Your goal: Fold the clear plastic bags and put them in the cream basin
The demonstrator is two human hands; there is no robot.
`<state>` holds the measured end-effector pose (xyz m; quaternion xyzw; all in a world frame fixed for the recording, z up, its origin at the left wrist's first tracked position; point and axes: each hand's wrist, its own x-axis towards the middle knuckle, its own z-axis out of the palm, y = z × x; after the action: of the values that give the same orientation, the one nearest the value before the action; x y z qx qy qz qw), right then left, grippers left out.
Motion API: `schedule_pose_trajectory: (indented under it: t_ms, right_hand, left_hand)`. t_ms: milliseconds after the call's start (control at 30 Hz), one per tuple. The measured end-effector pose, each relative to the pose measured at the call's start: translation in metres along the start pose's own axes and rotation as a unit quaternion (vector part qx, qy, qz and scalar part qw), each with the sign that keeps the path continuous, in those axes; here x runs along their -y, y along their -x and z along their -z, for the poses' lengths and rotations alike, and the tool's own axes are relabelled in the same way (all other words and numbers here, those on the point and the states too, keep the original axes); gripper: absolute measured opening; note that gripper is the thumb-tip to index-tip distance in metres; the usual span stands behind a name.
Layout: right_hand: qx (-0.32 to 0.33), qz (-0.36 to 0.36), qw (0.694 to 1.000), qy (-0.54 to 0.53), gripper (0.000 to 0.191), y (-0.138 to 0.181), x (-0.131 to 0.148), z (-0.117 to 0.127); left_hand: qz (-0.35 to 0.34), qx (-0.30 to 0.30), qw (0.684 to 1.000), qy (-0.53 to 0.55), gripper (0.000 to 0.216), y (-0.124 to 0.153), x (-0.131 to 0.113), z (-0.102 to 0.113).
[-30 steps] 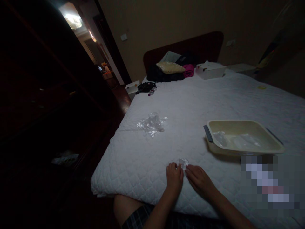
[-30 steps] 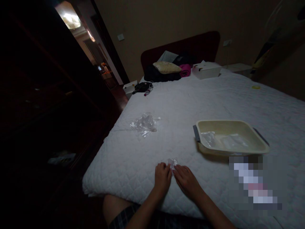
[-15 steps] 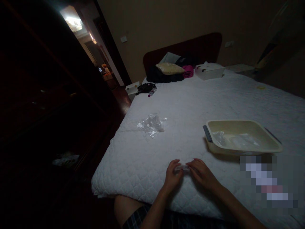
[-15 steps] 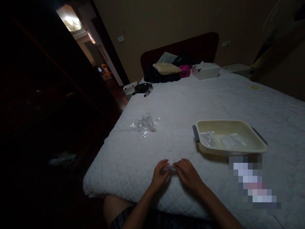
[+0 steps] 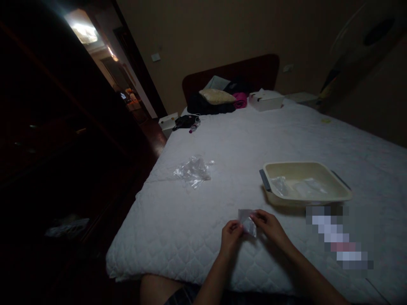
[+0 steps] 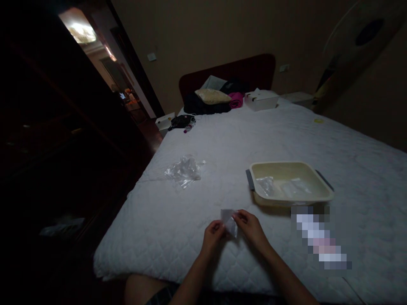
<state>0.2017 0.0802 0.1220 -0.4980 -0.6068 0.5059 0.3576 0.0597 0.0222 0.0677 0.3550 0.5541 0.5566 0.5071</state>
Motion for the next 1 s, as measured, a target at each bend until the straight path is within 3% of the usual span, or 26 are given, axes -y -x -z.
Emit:
schedule_pose_trajectory:
  t_ms: [67,167,233,300,400,500,600,700,867,1000]
  right_hand:
    - [-0.023,0.004,1.0,0.014,0.042,-0.006,0.004,0.025]
    - [-0.063,0.006,0.997,0.046,0.042,-0.02,0.014,0.081]
    - [-0.081,0.016,0.99,0.111,0.044,-0.031,0.021,0.127]
    - [-0.081,0.024,0.983,0.165,0.045,-0.043,0.027,0.175]
    - [-0.08,0.01,0.966,0.244,0.048,-0.066,0.028,0.237]
    - [-0.074,-0.035,0.935,0.344,0.035,-0.092,0.016,0.272]
    - [-0.068,-0.059,0.913,0.398,0.023,-0.111,-0.002,0.28]
    - [-0.061,-0.055,0.881,0.465,0.024,-0.117,-0.014,0.271]
    - [-0.046,-0.001,0.823,0.566,0.027,-0.11,-0.011,0.251]
    - [-0.005,0.029,0.8,0.6,0.027,-0.111,-0.009,0.24]
  left_hand:
    - [-0.017,0.006,1.0,-0.025,0.041,-0.002,-0.001,-0.003]
    - [-0.083,0.007,0.992,-0.099,0.02,-0.008,0.003,-0.001]
    - [-0.245,-0.007,0.929,-0.276,0.015,-0.013,0.008,0.003]
    - [-0.342,-0.019,0.86,-0.378,0.016,-0.018,0.015,0.007]
    - [-0.392,-0.023,0.802,-0.449,0.017,-0.023,0.024,0.008]
    - [-0.402,-0.034,0.781,-0.477,0.016,-0.025,0.029,0.007]
    - [-0.396,-0.042,0.778,-0.486,0.015,-0.027,0.03,0.005]
    - [-0.391,-0.042,0.777,-0.491,0.015,-0.027,0.029,0.004]
    - [-0.383,-0.035,0.777,-0.499,0.016,-0.026,0.026,0.003]
    - [-0.379,-0.026,0.776,-0.503,0.016,-0.026,0.027,0.004]
